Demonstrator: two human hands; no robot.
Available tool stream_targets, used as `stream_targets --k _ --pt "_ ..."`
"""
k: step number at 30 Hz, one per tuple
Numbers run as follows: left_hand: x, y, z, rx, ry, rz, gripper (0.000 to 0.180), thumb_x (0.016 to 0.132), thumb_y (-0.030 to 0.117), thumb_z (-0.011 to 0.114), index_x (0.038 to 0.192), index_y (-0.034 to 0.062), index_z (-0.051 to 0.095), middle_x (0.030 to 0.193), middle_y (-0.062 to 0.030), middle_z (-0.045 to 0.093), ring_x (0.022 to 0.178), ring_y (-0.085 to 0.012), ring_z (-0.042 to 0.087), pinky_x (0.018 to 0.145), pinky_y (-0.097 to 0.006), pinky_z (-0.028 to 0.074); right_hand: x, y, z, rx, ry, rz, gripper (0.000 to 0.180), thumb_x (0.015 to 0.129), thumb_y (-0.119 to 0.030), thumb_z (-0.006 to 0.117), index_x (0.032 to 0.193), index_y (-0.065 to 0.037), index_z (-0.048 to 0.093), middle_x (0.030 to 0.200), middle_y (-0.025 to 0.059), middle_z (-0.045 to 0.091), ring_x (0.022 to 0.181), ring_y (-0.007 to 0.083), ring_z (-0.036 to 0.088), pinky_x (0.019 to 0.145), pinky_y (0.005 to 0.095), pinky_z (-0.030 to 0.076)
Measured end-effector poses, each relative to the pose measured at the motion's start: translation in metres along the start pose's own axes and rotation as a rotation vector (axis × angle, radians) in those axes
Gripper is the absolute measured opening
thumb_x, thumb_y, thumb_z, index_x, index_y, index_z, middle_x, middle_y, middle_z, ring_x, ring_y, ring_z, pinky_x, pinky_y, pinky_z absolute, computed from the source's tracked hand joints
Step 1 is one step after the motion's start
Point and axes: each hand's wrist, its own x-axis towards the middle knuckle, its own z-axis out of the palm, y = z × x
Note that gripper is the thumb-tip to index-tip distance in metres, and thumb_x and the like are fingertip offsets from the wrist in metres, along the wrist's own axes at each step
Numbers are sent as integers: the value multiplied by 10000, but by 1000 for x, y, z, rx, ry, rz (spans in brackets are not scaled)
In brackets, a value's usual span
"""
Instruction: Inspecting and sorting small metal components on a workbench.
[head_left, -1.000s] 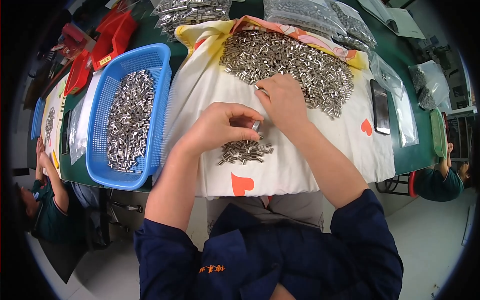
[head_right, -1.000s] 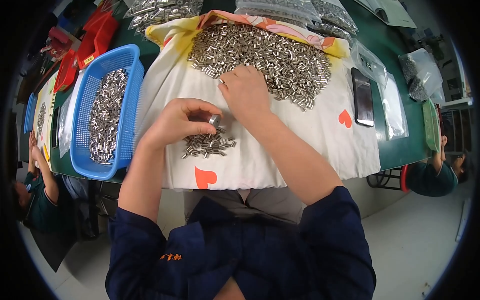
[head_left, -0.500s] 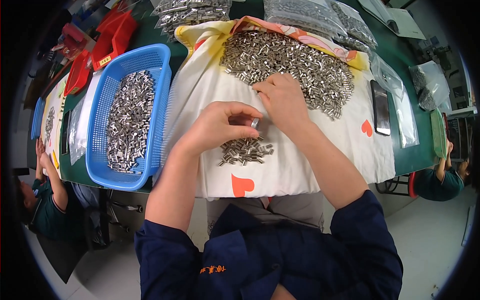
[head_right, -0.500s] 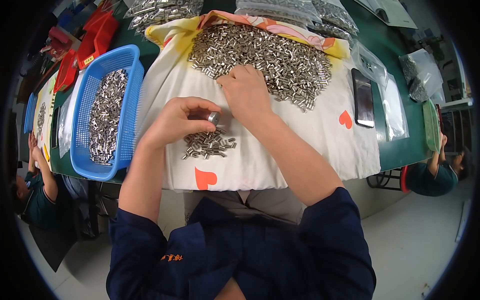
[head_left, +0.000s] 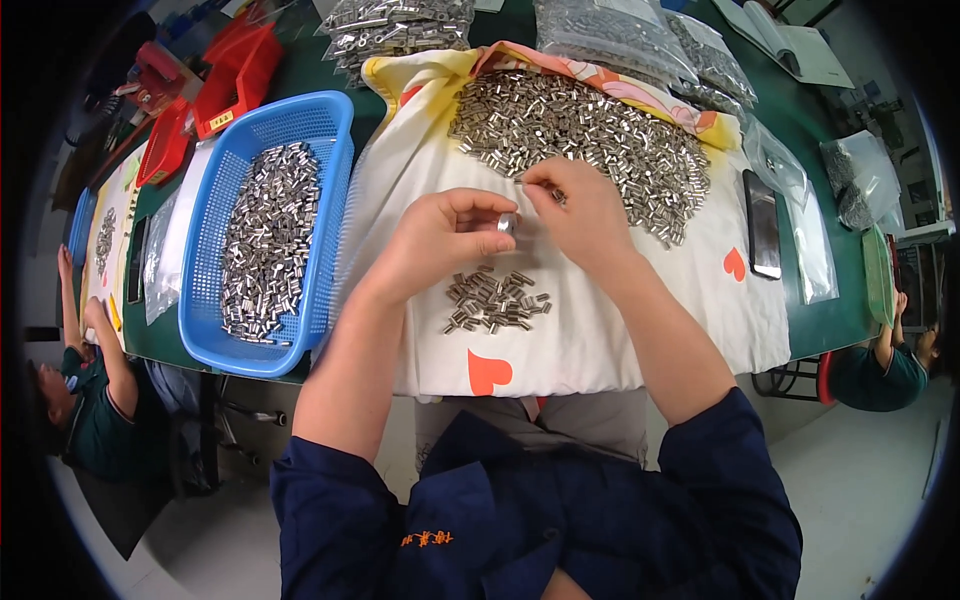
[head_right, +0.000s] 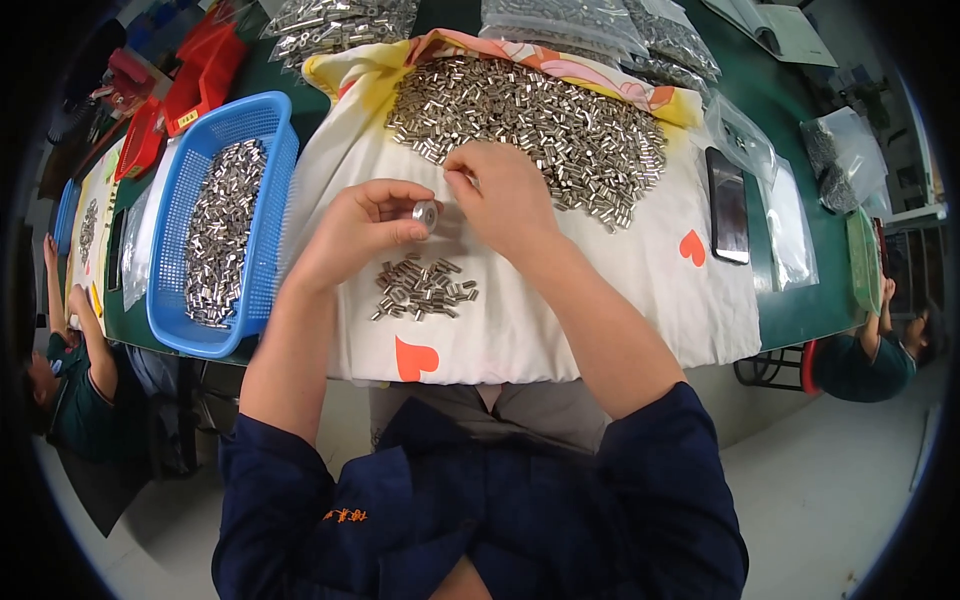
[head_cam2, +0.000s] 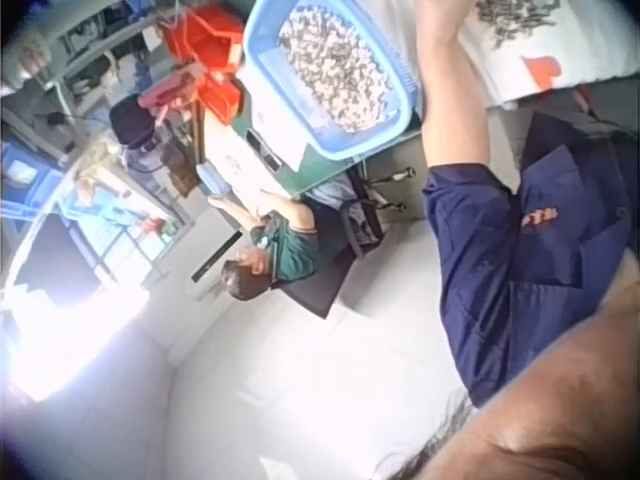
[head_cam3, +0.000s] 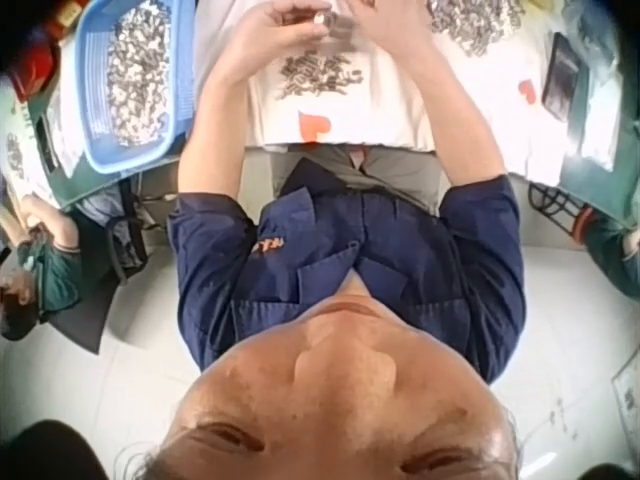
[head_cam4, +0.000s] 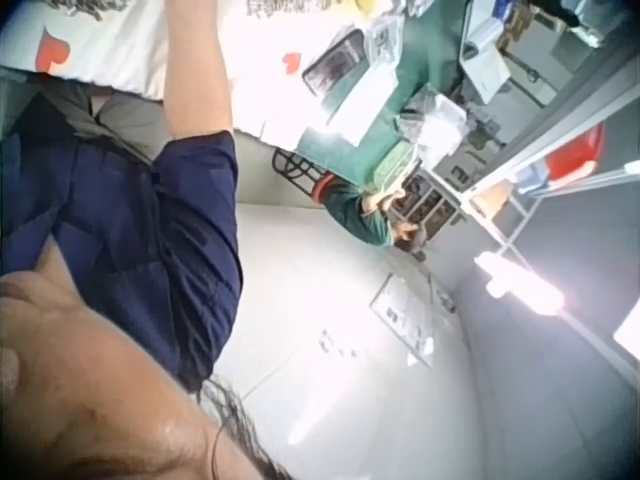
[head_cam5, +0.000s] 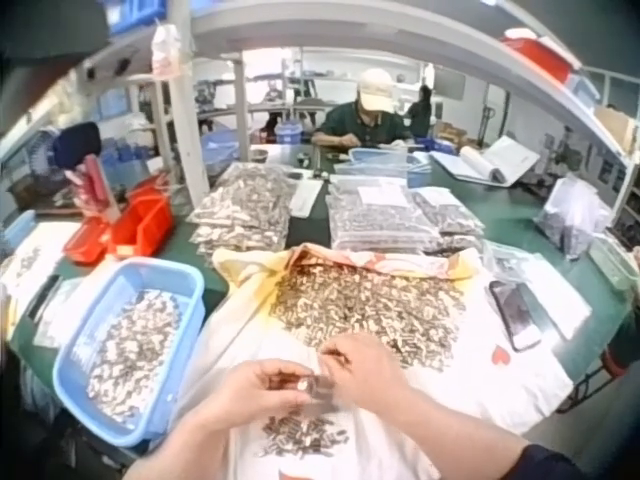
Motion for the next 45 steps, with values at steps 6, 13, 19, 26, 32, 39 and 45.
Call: stream_targets --k 6,13,19,26,32,39,45 --pt "3 -1 -3 -120 86 76 319 749 6 643 1052 -32 549 887 -66 617 791 -108 590 716 -219 477 -8 -14 -16 623 -149 247 101 736 -98 612 822 -51 638 800 47 631 730 138 593 659 257 462" --pt "3 -1 -4 -108 70 92 330 751 13 645 1063 -31 548 892 -74 618 792 -112 591 728 -223 478 -9 -20 -16 441 -103 163 77 713 -90 605 773 -50 631 759 60 613 707 195 590 637 292 463" --pt "3 -3 -2 -89 75 71 322 752 11 644 1056 -38 553 883 -79 625 794 -110 594 728 -220 481 -12 -21 -8 339 17 19 46 698 -73 606 739 -51 606 720 69 598 690 231 569 630 316 455" --pt "4 -4 -2 -68 84 90 305 743 2 650 1030 -56 564 902 -88 628 803 -110 596 721 -217 485 -13 -17 -14 309 -29 10 61 699 -70 619 756 -52 605 708 70 603 673 218 578 621 307 460" --pt "0 -2 0 42 32 29 302 725 12 672 1008 -43 583 873 -61 625 780 -94 588 706 -208 478 -8 -10 -26 498 -305 316 146 695 -110 654 818 -38 622 719 49 613 642 136 571 610 261 455" --pt "-2 4 7 126 -61 -7 290 723 23 678 997 -21 593 814 -13 601 739 -61 554 688 -192 460 16 15 -7 30 -124 103 86 711 -141 605 748 -67 630 722 75 603 701 208 572 662 322 447" --pt "1 -2 4 65 24 38 282 736 31 667 1003 -15 591 827 -4 601 736 -53 550 682 -192 459 22 10 12 -219 -138 -83 85 696 -122 573 719 -62 630 718 89 574 755 270 539 713 368 425"
